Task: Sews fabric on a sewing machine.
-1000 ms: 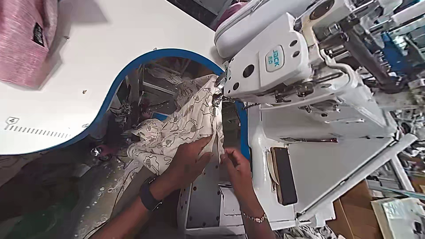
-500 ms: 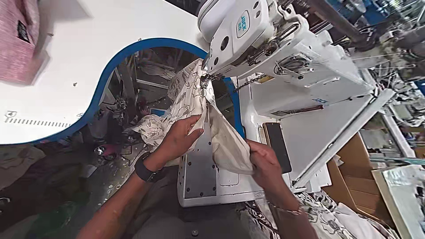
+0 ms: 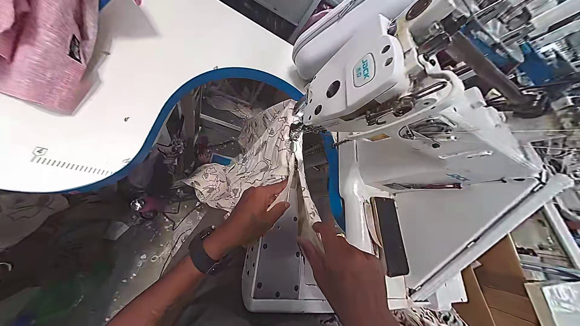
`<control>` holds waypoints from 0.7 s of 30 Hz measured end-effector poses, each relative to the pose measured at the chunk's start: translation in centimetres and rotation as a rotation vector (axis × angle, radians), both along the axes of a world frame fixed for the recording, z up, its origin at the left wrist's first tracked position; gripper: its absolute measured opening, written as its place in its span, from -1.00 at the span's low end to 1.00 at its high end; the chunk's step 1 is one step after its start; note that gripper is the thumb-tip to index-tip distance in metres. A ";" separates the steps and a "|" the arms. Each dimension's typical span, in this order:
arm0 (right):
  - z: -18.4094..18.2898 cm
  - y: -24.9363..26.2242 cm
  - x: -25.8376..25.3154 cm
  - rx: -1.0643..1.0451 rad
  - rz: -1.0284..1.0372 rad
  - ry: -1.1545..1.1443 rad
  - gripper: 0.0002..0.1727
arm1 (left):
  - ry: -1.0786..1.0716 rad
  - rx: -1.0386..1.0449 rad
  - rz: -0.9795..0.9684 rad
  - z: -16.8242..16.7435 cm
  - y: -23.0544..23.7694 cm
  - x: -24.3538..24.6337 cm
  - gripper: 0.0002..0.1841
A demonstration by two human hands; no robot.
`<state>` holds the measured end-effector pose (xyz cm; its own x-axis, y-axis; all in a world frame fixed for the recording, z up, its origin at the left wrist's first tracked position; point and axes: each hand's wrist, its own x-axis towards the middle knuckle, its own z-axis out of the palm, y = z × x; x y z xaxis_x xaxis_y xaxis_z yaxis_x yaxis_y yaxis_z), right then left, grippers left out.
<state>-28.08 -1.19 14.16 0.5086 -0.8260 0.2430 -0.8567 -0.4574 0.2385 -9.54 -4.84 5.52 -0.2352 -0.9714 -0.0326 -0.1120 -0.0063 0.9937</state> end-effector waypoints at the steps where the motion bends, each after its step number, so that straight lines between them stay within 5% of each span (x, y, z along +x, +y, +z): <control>1: 0.2 0.3 0.3 0.010 -0.036 0.030 -0.64 | 0.008 0.010 -0.004 0.0 0.1 -0.1 -0.48; 6: 2.2 -0.9 0.4 0.027 -0.030 0.143 -0.90 | 0.040 0.027 -0.025 0.0 0.1 0.1 -0.45; 11: 1.4 0.9 3.6 0.222 0.254 0.127 -0.86 | -0.138 -0.203 0.120 -0.1 2.5 -1.2 -0.80; 21: -0.1 -4.8 4.2 0.011 0.272 0.107 -0.80 | 0.132 -0.171 0.259 -1.9 -1.1 -1.8 -0.72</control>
<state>-23.91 -6.02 14.03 0.7341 -0.6579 0.1679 -0.6724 -0.6701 0.3143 -11.37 -5.98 3.64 0.0283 -0.9883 0.1498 0.0010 0.1499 0.9887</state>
